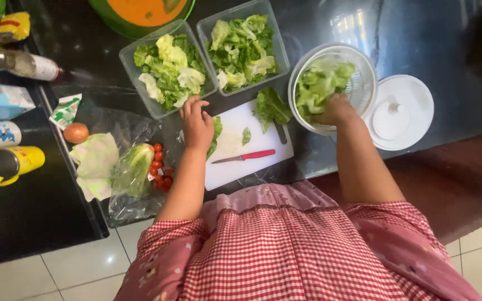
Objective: The person is cutting lettuce on a cutting board and placing it into plastic containers and a salad spinner.
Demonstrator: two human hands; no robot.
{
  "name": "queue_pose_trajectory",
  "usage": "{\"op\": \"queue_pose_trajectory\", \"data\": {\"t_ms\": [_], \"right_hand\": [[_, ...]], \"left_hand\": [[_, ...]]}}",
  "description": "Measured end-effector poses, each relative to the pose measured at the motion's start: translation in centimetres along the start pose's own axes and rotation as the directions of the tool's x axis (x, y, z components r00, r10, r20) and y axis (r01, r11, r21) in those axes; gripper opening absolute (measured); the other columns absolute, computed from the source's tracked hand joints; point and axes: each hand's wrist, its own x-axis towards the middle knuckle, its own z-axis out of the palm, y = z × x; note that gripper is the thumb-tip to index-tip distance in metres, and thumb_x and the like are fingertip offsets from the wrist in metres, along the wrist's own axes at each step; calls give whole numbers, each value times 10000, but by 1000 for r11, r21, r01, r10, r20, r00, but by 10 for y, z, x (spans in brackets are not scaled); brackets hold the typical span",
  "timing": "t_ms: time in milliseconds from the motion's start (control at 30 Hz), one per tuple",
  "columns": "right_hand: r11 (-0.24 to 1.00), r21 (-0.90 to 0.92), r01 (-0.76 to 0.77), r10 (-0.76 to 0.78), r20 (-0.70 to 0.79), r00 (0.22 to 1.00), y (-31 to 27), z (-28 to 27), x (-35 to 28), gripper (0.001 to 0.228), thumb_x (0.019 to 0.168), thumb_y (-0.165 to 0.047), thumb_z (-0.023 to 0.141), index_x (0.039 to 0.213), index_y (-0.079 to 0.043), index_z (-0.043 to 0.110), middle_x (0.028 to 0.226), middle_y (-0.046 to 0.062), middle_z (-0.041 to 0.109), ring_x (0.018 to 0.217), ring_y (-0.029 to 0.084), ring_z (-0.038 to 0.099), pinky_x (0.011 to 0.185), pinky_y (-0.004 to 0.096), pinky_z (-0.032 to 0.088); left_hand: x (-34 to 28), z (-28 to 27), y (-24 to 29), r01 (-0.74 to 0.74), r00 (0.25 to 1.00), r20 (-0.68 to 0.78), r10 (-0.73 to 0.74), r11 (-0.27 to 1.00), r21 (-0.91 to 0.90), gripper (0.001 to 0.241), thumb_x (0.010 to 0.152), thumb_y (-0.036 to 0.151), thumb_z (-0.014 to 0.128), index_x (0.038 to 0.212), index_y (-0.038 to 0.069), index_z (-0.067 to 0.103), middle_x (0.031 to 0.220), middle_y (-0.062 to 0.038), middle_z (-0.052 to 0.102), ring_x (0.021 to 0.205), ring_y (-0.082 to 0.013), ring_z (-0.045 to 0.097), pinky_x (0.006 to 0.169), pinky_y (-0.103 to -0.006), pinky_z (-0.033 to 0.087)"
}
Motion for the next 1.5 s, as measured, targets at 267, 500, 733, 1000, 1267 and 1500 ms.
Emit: {"op": "queue_pose_trajectory", "data": {"t_ms": [267,500,733,1000,1267,1500], "right_hand": [[684,650,-331,401,44,915,15,-7,-21,610,790,-253,839,1288,44,648,1184,271,723,1080,354,697,934,432,546],[50,992,-116,355,91,930,27,-75,-80,568,824,-41,803,1323,64,555,1125,119,680,986,201,687,858,328,584],[-181,982,51,308,7,951,17,-84,-105,417,919,30,734,1298,43,559,1143,108,666,991,190,683,906,310,589],[-141,990,-20,-28,16,999,-113,-87,-99,435,892,4,706,1285,-104,551,1103,85,679,972,199,696,854,341,595],[396,916,69,-88,-37,995,-283,-27,-63,488,890,-147,757,1322,-43,552,1089,207,699,966,319,696,856,406,562],[280,869,407,-273,-334,902,-321,7,-62,798,882,19,699,1546,19,257,1401,261,466,1290,344,515,1027,403,481]], "left_hand": [[-21,-13,-16,82,996,28,-80,994,-67,283,872,-55,617,1134,52,611,1309,-156,576,1266,-383,532,1066,-458,448],[-33,-9,-40,138,990,53,-131,979,-148,285,900,-49,614,1167,49,602,1284,-161,598,1224,-372,597,1029,-427,491],[-47,-5,-44,183,982,70,-177,978,-96,401,844,-96,563,1208,68,593,1285,-166,601,1200,-378,598,987,-424,498],[-61,-29,-38,94,992,77,-97,995,31,632,694,86,831,1273,52,579,1295,-221,551,1206,-438,538,1001,-491,461],[-131,-10,-78,123,952,275,-136,990,66,537,748,15,720,1265,147,662,1334,-95,611,1256,-335,600,1037,-413,514],[-125,-32,-62,130,976,177,-125,991,-19,571,842,274,776,1322,57,555,1394,-148,582,1256,-364,585,1042,-454,492]]}}
